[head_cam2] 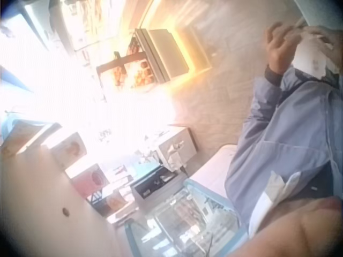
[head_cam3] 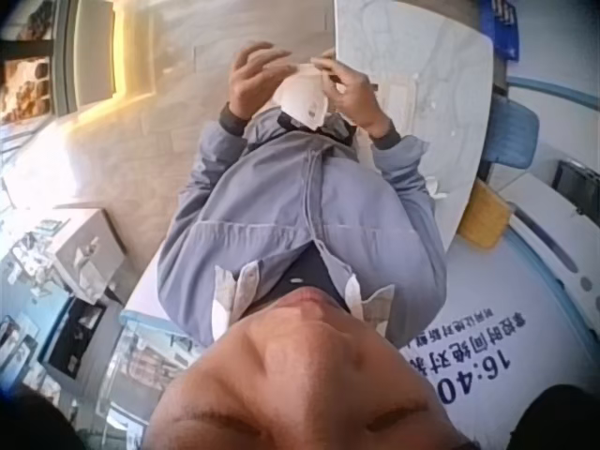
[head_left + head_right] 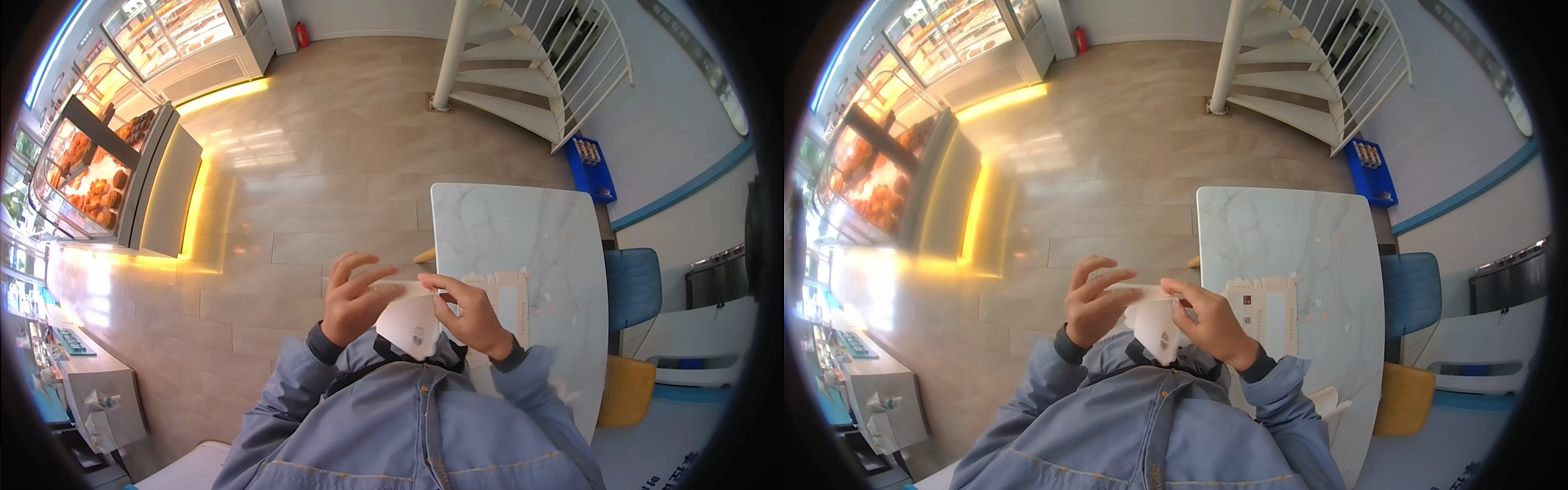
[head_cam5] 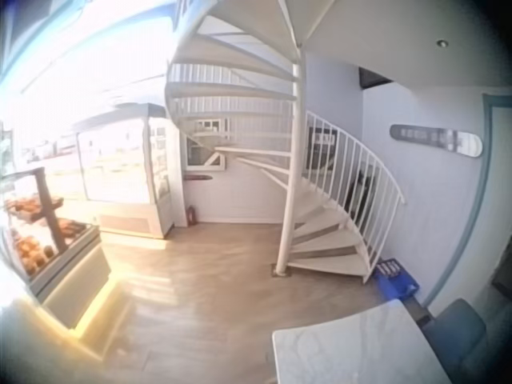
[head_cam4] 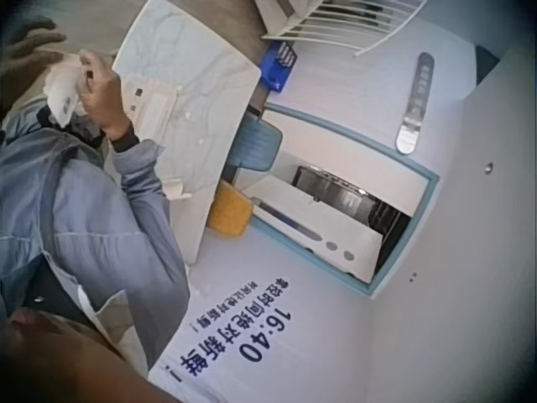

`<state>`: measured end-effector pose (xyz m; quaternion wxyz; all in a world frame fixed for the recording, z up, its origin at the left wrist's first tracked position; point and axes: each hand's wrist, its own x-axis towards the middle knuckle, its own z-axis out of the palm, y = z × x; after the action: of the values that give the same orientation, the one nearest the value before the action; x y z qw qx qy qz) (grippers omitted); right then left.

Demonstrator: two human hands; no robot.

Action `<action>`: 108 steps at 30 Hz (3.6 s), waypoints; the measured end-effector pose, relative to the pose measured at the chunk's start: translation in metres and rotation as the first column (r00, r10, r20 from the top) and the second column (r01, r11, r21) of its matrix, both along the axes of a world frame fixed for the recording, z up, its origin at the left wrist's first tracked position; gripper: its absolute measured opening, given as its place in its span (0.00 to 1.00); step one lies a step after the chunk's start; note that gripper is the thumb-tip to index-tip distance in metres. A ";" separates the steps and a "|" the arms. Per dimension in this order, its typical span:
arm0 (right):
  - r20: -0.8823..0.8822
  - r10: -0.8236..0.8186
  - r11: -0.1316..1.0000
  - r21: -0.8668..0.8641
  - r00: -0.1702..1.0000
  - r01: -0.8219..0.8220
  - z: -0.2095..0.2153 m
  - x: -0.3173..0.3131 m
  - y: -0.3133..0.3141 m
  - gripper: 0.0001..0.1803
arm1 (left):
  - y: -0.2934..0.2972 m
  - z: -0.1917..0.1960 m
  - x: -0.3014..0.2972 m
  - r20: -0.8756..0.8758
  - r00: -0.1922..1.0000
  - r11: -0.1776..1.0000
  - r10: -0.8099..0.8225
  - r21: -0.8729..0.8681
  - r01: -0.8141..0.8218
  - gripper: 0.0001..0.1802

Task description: The person assembles a white cardboard food box by folding and interlocking its flaps. They then place the assembled box on a table, walk to a counter, put on a disposable glove, and open a refrigerated display case to retrieve a packaged food item.

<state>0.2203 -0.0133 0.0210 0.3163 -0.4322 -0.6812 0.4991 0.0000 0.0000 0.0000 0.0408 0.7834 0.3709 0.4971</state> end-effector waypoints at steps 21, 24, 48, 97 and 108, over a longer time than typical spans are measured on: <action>0.113 -0.526 0.597 0.755 0.843 0.272 -0.042 -0.032 -0.005 0.20 | -0.011 -0.004 0.010 0.239 0.964 0.994 0.113 -0.027 -0.110 0.17; 0.024 -0.516 0.562 0.764 0.857 0.317 -0.050 -0.028 0.003 0.16 | -0.010 -0.001 0.011 0.295 0.951 0.995 0.094 -0.066 -0.078 0.16; 0.128 -0.186 0.847 0.523 0.974 0.093 -0.002 0.011 0.035 0.12 | -0.004 0.001 -0.009 -0.107 0.974 0.980 -0.198 -0.050 0.194 0.24; -0.077 -0.151 0.974 0.160 0.986 0.162 0.005 0.003 0.035 0.05 | -0.018 0.016 0.009 -0.409 0.893 0.961 -0.186 0.115 0.252 0.20; -0.013 -0.245 0.876 0.426 0.969 0.227 0.001 -0.014 0.030 0.05 | -0.017 0.019 0.021 -0.395 0.915 0.984 -0.083 0.115 0.139 0.18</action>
<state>0.2068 0.0172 0.0225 0.4471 -0.4429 -0.7220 0.2876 0.0214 -0.0165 0.0188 -0.0606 0.8871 0.2904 0.3535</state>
